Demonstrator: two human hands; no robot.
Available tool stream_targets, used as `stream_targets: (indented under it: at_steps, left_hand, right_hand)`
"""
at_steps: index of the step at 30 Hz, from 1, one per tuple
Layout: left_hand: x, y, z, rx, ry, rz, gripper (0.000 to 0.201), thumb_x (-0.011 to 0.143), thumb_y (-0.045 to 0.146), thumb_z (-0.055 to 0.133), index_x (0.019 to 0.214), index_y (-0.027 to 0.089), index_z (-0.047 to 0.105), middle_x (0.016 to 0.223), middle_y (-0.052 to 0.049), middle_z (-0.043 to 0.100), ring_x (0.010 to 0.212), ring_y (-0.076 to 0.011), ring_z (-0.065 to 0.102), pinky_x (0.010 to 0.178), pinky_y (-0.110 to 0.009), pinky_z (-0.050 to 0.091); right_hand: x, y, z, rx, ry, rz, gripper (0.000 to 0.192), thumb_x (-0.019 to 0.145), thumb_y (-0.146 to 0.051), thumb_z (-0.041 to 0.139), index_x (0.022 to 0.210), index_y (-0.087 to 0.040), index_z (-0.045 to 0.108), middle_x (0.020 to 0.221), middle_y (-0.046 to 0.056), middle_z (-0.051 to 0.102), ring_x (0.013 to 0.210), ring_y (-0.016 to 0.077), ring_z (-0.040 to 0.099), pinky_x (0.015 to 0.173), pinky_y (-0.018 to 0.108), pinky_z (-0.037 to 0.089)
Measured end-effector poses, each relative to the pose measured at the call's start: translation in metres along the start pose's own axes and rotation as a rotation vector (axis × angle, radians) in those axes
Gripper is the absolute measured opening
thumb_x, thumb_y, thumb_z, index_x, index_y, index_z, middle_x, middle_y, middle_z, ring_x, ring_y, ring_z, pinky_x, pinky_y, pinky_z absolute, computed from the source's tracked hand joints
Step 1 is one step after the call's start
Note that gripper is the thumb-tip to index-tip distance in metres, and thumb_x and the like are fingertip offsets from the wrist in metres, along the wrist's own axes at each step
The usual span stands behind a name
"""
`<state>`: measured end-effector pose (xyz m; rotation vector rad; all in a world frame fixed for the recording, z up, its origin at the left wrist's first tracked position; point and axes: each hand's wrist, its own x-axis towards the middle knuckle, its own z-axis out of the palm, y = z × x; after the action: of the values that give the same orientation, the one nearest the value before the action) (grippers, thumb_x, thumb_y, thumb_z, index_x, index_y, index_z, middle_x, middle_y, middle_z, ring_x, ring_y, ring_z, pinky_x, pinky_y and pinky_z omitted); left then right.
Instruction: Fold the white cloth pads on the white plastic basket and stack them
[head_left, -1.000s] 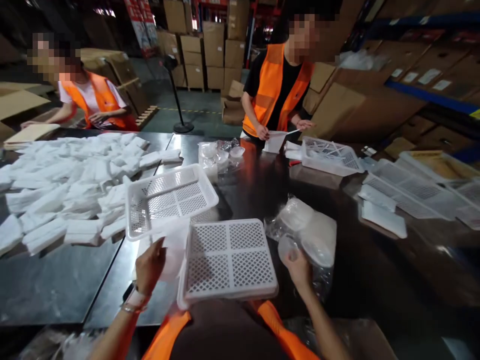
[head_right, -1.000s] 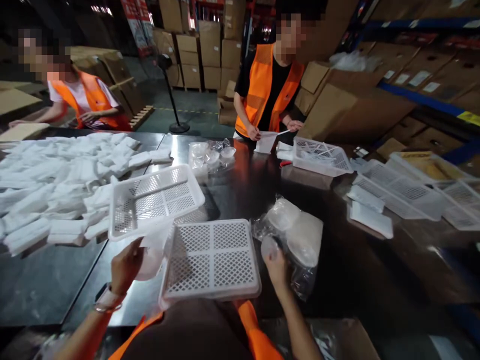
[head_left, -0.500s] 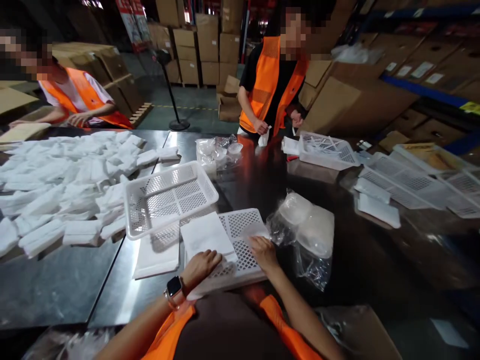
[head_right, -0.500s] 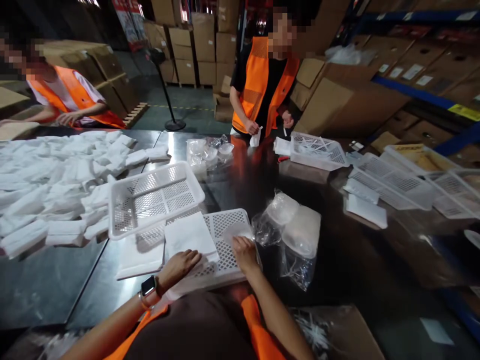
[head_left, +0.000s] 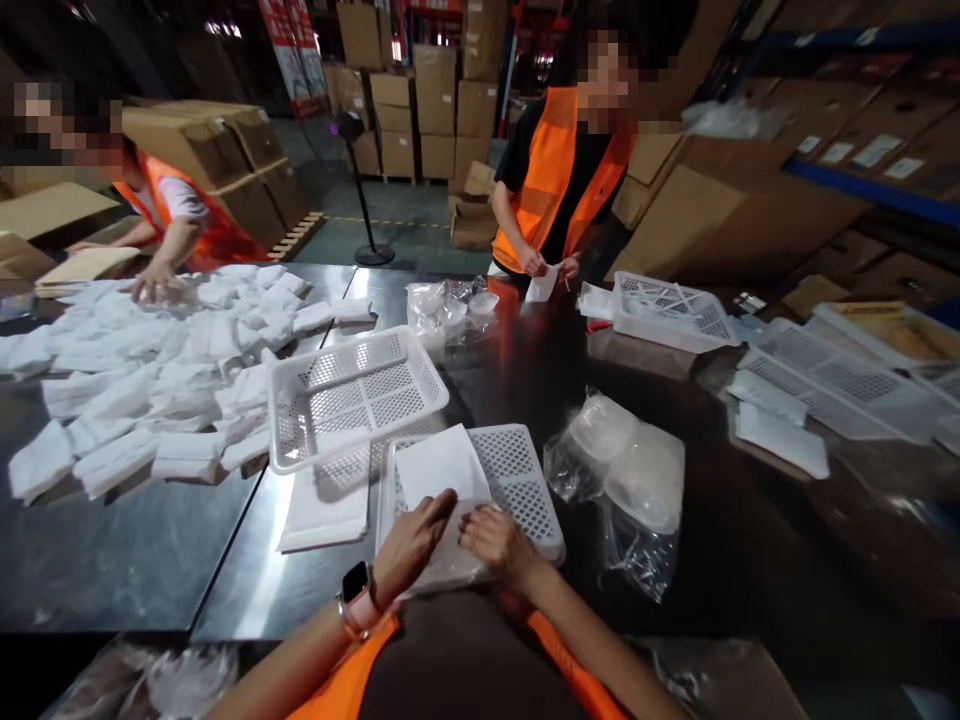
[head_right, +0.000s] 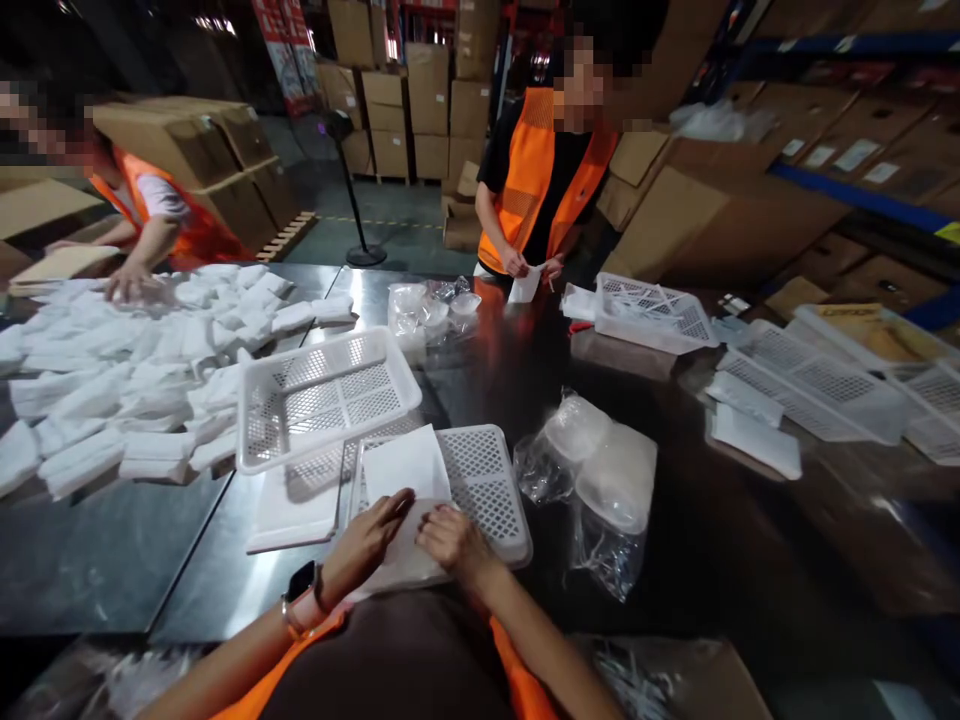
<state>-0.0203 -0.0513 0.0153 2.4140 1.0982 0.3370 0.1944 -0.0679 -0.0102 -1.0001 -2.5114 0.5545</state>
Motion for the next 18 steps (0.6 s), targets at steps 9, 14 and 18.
stream_targets:
  at_steps: [9, 14, 18]
  left_hand:
    - [0.018, 0.016, 0.008, -0.041, 0.160, -0.108, 0.049, 0.093, 0.005, 0.032, 0.132, 0.023, 0.057, 0.126, -0.010, 0.066, 0.097, -0.0192, 0.068, 0.081, -0.031, 0.059]
    - [0.022, -0.005, 0.021, 0.093, 0.380, -0.062, 0.065, 0.079, -0.009, 0.033, 0.135, 0.015, 0.054, 0.140, -0.015, 0.058, 0.122, -0.0225, 0.060, 0.099, -0.040, 0.056]
    - [0.026, 0.007, 0.028, 0.006, 0.325, 0.032, 0.063, 0.081, -0.007, 0.035, 0.136, 0.018, 0.054, 0.139, -0.012, 0.058, 0.121, -0.0220, 0.060, 0.102, -0.040, 0.055]
  right_hand:
    - [0.034, 0.000, 0.022, -0.583, 0.245, 0.231, 0.028, 0.088, 0.000, 0.050, 0.083, -0.018, 0.071, 0.075, 0.005, 0.069, 0.077, 0.0208, 0.063, 0.083, 0.037, 0.055]
    - [0.038, -0.001, 0.012, -0.512, 0.347, 0.216, 0.024, 0.093, -0.007, 0.051, 0.105, -0.019, 0.068, 0.097, 0.007, 0.072, 0.093, 0.0200, 0.065, 0.088, 0.036, 0.052]
    - [0.039, 0.002, 0.033, -0.451, 0.140, 0.391, 0.027, 0.089, -0.002, 0.050, 0.098, -0.018, 0.069, 0.090, 0.011, 0.071, 0.084, 0.0243, 0.066, 0.077, 0.040, 0.056]
